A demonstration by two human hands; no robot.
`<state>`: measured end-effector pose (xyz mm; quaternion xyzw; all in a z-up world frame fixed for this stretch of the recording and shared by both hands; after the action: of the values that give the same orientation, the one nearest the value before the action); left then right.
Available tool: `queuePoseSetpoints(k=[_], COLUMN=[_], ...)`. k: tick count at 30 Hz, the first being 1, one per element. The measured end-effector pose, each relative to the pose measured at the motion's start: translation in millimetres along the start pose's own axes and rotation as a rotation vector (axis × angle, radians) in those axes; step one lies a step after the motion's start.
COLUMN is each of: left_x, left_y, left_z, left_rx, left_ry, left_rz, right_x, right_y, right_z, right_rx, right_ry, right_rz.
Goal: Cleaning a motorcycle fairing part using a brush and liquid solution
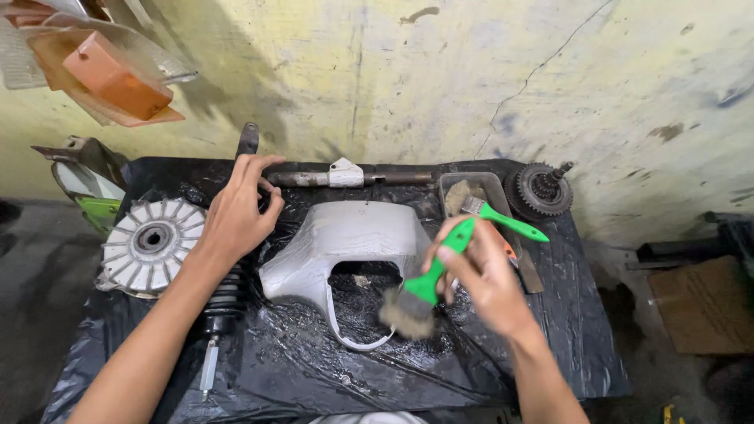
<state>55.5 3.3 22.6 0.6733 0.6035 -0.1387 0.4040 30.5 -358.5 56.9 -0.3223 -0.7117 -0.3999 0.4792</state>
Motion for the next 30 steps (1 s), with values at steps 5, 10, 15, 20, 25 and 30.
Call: queuePoseSetpoints(k=[5,10,15,20,25,30], left_x=[-16,-19,-18,-16,-11,-14], left_y=[-1,-1,0,0,-2,2], left_z=[-9,-7,-7,-7,-4,-7], left_rx=[0.022,0.036,0.052,0.016,0.026,0.058], left_ry=[-0.031,-0.004,0.017,0.008,0.019,-0.069], left_rz=[0.035,0.046,0.046,0.07,0.081,0.069], right_x=[21,5,-12,3,1,7], right_y=[-31,-52,-68,-71,-76,-75], right_z=[18,8,29,9,34,12], right_rx=[-0.017,-0.346,-0.17,-0.393,-0.23,-0.235], right_ry=[0.036,0.053,0.167,0.071,0.177,0.153], right_rz=[0.101,0.07,0.05,0.006,0.028,0.002])
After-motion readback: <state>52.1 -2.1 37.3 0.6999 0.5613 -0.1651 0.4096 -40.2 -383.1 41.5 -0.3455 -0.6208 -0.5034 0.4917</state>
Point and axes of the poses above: each hand's wrist, its own y-axis towards the middle knuckle, its own z-axis out of the palm, x = y × z, the point moved 6 cm from there along y, towards the middle knuckle, and after that the axes turned 11 degrees about -y, right-handed, at the moved point
